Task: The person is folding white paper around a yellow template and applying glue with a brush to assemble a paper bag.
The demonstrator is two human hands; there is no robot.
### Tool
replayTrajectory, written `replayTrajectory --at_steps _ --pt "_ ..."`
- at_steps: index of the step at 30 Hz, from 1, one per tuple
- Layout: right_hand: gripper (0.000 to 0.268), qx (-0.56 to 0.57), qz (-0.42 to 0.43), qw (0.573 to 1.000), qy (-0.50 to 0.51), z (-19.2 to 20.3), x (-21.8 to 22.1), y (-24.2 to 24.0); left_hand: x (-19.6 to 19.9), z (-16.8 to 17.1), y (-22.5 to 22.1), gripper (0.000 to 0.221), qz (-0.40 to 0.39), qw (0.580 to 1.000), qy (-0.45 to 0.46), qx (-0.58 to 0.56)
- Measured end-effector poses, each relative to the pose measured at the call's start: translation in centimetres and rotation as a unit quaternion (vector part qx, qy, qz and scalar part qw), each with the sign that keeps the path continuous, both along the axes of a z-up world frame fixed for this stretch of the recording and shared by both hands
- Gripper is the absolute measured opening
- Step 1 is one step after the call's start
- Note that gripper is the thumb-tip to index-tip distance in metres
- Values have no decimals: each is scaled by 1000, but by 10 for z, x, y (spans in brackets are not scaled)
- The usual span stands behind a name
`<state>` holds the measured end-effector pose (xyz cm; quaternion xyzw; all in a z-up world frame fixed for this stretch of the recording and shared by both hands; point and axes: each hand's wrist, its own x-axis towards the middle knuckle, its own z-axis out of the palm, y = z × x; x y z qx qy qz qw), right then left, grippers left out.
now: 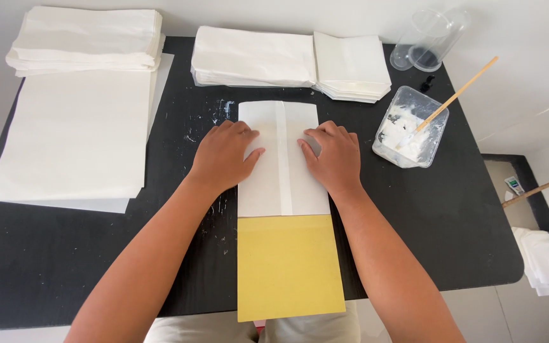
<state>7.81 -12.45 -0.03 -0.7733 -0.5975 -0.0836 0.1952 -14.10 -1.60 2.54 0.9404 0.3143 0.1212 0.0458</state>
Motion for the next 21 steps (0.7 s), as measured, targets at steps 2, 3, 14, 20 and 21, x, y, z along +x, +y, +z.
replayTrajectory --at_steps 2,3,14,20,21 --pt "28 -19 -17 999 22 3 -2 0 8 -7 12 38 24 999 -22 -39" --pt "28 -20 -17 999 21 3 -1 1 11 -9 14 38 23 999 -23 -39" --pt "26 -2 -34 991 128 8 -6 13 18 -3 11 47 113 981 -45 -148" --pt "23 21 -23 985 172 -4 1 16 16 -8 12 45 127 970 -100 -181" --pt "23 22 -22 984 173 -3 1 17 16 -5 10 45 127 970 -99 -180"
